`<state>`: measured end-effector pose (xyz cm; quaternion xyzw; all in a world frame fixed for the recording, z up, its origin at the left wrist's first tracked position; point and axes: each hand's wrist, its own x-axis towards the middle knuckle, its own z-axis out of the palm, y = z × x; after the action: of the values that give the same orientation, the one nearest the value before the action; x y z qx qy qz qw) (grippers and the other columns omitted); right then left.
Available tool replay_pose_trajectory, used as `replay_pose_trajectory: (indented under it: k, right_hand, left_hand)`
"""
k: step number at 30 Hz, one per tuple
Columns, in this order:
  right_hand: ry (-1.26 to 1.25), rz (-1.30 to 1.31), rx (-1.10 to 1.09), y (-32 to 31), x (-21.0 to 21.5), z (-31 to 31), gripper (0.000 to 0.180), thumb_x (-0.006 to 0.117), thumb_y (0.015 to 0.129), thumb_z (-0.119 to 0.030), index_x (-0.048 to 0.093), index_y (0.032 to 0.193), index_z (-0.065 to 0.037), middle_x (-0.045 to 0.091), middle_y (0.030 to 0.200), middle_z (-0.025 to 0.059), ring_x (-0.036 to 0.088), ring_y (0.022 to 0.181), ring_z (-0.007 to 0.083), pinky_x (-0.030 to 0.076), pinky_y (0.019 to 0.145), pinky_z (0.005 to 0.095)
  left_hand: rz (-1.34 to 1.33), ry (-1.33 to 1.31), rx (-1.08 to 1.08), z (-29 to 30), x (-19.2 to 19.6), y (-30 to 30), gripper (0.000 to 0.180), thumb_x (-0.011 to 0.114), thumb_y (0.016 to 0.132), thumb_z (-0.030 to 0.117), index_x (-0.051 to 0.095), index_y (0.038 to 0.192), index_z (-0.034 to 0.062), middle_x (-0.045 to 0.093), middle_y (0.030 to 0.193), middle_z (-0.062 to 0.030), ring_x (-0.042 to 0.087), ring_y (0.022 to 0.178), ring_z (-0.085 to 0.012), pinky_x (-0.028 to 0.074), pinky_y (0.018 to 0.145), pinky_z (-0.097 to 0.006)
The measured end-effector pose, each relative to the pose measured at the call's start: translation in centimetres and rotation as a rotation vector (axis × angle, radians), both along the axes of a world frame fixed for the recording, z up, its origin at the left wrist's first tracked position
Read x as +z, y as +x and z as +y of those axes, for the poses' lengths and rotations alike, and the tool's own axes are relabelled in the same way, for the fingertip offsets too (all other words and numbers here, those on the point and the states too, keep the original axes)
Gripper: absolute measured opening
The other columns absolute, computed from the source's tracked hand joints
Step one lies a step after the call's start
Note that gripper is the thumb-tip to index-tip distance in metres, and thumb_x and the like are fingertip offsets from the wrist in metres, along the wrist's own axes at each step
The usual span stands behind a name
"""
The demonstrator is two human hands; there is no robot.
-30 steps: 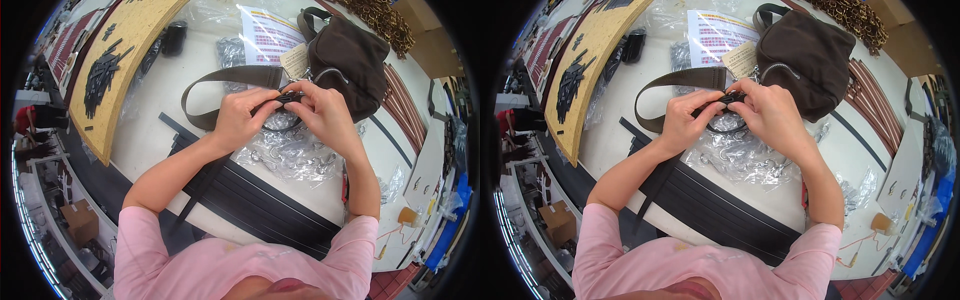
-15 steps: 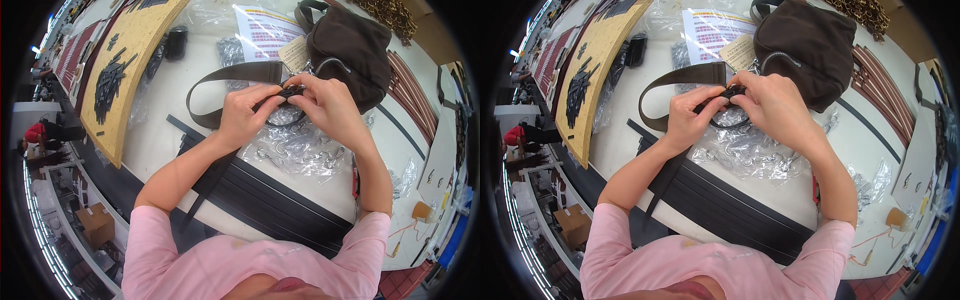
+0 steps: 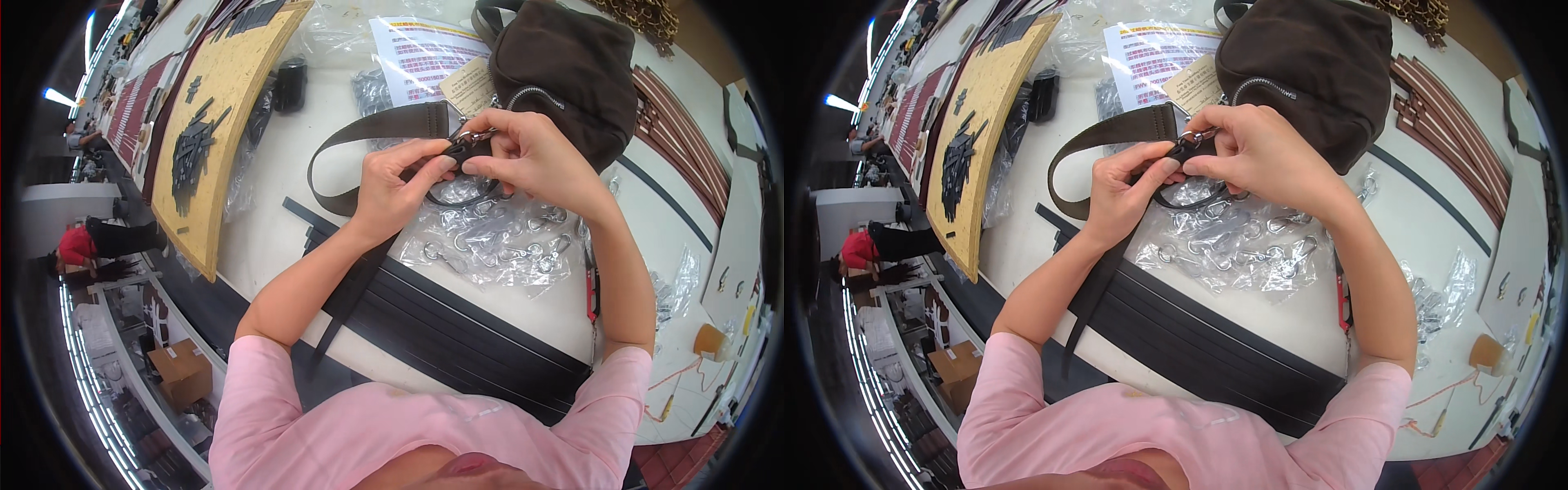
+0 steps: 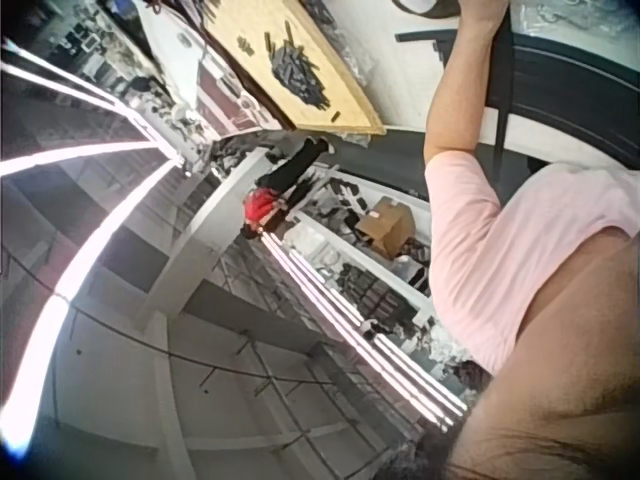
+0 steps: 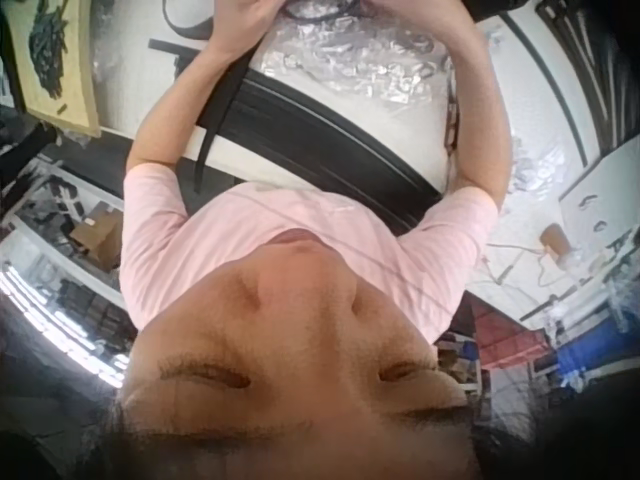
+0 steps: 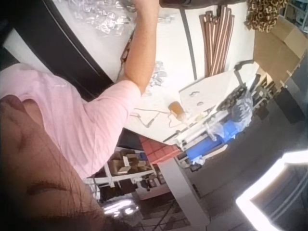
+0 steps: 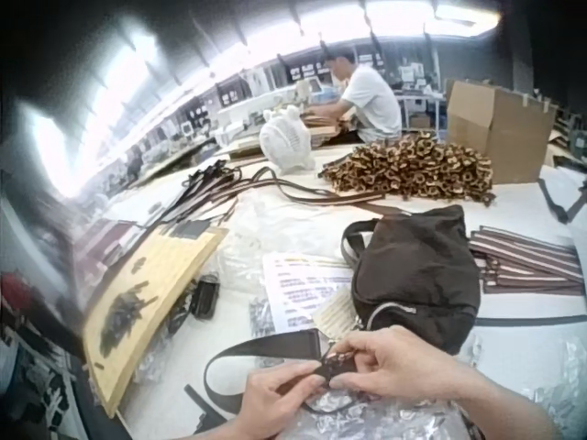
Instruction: Assembling a metal buckle and hardware onto a textile strap for a bag.
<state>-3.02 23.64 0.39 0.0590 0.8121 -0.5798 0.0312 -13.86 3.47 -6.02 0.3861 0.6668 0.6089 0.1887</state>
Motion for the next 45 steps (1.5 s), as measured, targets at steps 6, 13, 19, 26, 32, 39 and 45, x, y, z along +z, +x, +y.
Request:
replay_pose_trajectory:
  k: [6,13,19,26,32,39,45]
  right_hand:
    - [-0.156,-0.043,-0.063,0.1,-0.5,-0.5,0.023,0.072,0.093,-0.008,0.067,0.111,0.005,0.057,0.055,0.0014,0.055,0.046,0.0073,0.041,0.041,0.025]
    - [-0.228,-0.044,-0.101,0.2,-1.1,-0.7,0.021,0.072,0.092,-0.006,0.067,0.109,0.005,0.055,0.057,-0.0005,0.056,0.047,0.007,0.044,0.043,0.0242]
    - [-0.274,-0.002,-0.088,0.2,-1.8,-0.6,0.021,0.072,0.091,-0.006,0.066,0.108,0.006,0.052,0.059,-0.0018,0.054,0.049,0.0058,0.046,0.047,0.0238]
    - [-0.225,-0.071,-0.063,0.0,-1.2,-0.5,0.033,0.072,0.092,-0.009,0.066,0.122,0.005,0.056,0.061,-0.0007,0.054,0.049,0.0058,0.046,0.047,0.0235]
    - [-0.273,-0.044,-0.037,-0.3,-2.3,0.1,0.04,0.07,0.094,-0.01,0.064,0.132,0.003,0.057,0.062,-0.0004,0.056,0.049,0.0062,0.046,0.046,0.022]
    - [-0.251,-0.037,0.012,-0.3,-2.6,0.7,0.042,0.07,0.095,-0.011,0.063,0.135,0.002,0.061,0.067,0.0009,0.057,0.05,0.0062,0.048,0.048,0.022]
    - [-0.254,-0.034,-0.022,-0.1,-1.4,-0.4,0.042,0.07,0.095,-0.009,0.061,0.135,0.0,0.066,0.074,0.0018,0.063,0.064,0.0058,0.052,0.056,0.0212]
  left_hand:
    - [0.006,-0.026,-0.011,0.1,-0.2,-0.2,0.019,0.068,0.097,0.0,0.072,0.114,-0.0076,0.076,0.097,-0.0112,0.076,0.084,-0.0164,0.06,0.074,-0.025]
    - [-0.001,-0.066,-0.061,-0.3,-0.1,-0.3,0.022,0.065,0.1,-0.001,0.07,0.12,-0.0071,0.074,0.105,-0.0109,0.074,0.09,-0.0157,0.061,0.081,-0.026]
    - [0.038,-0.078,-0.078,-0.2,0.0,-0.1,0.022,0.065,0.1,-0.001,0.069,0.121,-0.0071,0.074,0.105,-0.0114,0.074,0.09,-0.0158,0.061,0.081,-0.026]
    - [-0.319,-0.084,-0.105,-0.1,0.5,-0.7,0.024,0.065,0.102,0.008,0.07,0.122,-0.005,0.075,0.097,-0.0101,0.073,0.087,-0.0139,0.059,0.08,-0.026]
    - [-0.4,-0.11,-0.142,0.0,0.6,-1.2,0.025,0.066,0.103,0.012,0.07,0.121,-0.0035,0.075,0.097,-0.0102,0.071,0.084,-0.0127,0.057,0.078,-0.026]
    - [-0.381,-0.085,-0.12,0.1,0.3,-0.8,0.024,0.066,0.103,0.01,0.07,0.121,-0.0041,0.075,0.097,-0.0099,0.071,0.084,-0.0123,0.058,0.078,-0.025]
    - [-0.037,-0.128,0.039,-0.2,0.6,0.3,0.021,0.071,0.097,0.005,0.071,0.116,-0.0038,0.076,0.094,-0.0101,0.073,0.08,-0.0124,0.058,0.071,-0.024]
